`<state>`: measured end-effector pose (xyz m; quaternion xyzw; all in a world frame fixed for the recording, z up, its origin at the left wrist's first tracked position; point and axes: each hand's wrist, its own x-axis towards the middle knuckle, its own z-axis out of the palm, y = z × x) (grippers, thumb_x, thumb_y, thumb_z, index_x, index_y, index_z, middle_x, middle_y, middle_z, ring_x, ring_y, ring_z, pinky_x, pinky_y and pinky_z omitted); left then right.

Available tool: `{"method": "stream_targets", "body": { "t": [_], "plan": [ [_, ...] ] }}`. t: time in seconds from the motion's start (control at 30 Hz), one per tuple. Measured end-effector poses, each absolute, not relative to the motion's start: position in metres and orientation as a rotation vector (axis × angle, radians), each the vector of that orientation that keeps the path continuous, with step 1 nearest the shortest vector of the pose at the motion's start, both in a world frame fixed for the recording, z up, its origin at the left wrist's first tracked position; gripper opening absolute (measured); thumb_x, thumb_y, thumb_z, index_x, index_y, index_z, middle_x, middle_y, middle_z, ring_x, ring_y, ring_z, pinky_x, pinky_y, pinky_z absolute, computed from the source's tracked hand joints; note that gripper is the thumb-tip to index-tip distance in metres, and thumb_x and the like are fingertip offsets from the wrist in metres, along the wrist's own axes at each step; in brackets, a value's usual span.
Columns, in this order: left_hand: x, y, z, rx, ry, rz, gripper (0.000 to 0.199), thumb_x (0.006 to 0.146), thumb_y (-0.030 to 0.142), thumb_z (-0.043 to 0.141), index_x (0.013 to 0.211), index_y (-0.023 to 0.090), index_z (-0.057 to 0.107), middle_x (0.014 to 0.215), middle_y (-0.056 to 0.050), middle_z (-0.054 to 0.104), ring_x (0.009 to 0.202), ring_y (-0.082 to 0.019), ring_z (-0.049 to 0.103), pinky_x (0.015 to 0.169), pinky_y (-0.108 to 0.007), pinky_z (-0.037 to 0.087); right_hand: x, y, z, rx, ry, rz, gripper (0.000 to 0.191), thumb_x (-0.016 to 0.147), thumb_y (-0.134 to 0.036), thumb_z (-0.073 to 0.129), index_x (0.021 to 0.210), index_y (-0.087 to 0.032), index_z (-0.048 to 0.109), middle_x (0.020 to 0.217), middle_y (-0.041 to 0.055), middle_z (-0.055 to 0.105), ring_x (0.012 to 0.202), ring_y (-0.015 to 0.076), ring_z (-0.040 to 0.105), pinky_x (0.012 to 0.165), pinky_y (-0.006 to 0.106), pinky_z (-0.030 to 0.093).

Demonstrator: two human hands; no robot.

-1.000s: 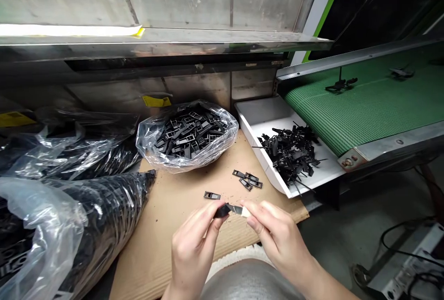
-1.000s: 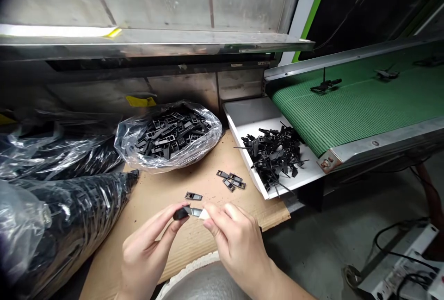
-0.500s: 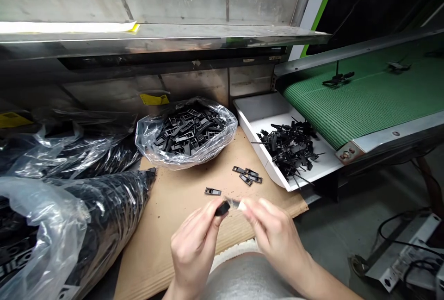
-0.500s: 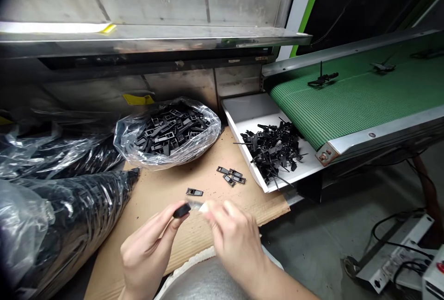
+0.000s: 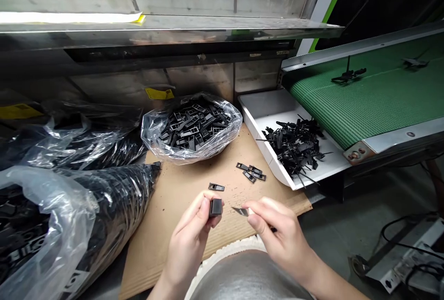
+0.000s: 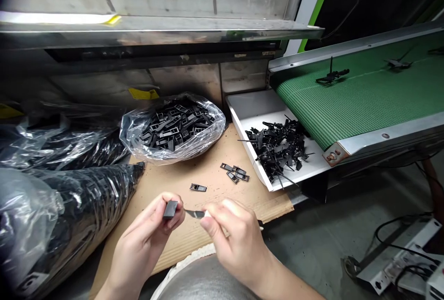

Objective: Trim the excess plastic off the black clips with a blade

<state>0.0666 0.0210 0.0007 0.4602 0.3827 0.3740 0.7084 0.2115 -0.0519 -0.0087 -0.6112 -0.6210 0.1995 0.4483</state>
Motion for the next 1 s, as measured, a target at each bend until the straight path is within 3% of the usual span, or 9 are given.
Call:
{"method": "stream_targets", "body": {
  "t": [0.4, 0.6, 0.77, 1.0],
  "plan": [
    [0.065, 0.016, 0.002, 0.848, 0.815, 0.878, 0.025, 0.081, 0.035, 0.051, 0.068, 0.016, 0.060, 0.066, 0.000, 0.042, 0.058, -0.011, 0.031, 0.054, -0.024, 0.028, 0.197, -0.039, -0.007, -1.454, -1.691, 0.294, 0.027, 0.090, -0.024, 0.040, 0.087, -0.012, 0.064, 0.062, 0.0038, 0.052, 0.056, 0.0142, 0.047, 0.053, 0.025, 0.038],
    [0.062, 0.014, 0.003, 0.835, 0.742, 0.857, 0.027, 0.082, 0.034, 0.049, 0.066, 0.015, 0.057, 0.061, 0.001, 0.038, 0.058, -0.012, 0.028, 0.054, -0.025, 0.024, 0.214, -0.027, -0.023, -1.564, -1.588, 0.223, 0.024, 0.089, -0.022, 0.043, 0.085, -0.012, 0.064, 0.068, 0.0062, 0.057, 0.061, 0.0157, 0.051, 0.057, 0.026, 0.039],
    [0.062, 0.016, 0.001, 0.861, 0.710, 0.835, 0.027, 0.083, 0.033, 0.047, 0.066, 0.016, 0.055, 0.058, 0.001, 0.037, 0.057, -0.012, 0.028, 0.053, -0.025, 0.023, 0.224, -0.031, -0.020, -1.456, -1.426, 0.535, 0.020, 0.089, -0.024, 0.044, 0.086, -0.015, 0.062, 0.076, 0.0054, 0.058, 0.071, 0.0153, 0.054, 0.063, 0.025, 0.041],
    [0.066, 0.017, 0.000, 0.899, 0.733, 0.765, 0.028, 0.080, 0.039, 0.053, 0.068, 0.015, 0.060, 0.063, 0.001, 0.043, 0.060, -0.011, 0.033, 0.056, -0.022, 0.030, 0.202, -0.020, -0.006, -1.265, -1.198, 1.124, 0.024, 0.077, -0.039, 0.061, 0.086, -0.017, 0.057, 0.073, -0.0006, 0.053, 0.064, 0.0116, 0.050, 0.057, 0.022, 0.041]
  ]
}}
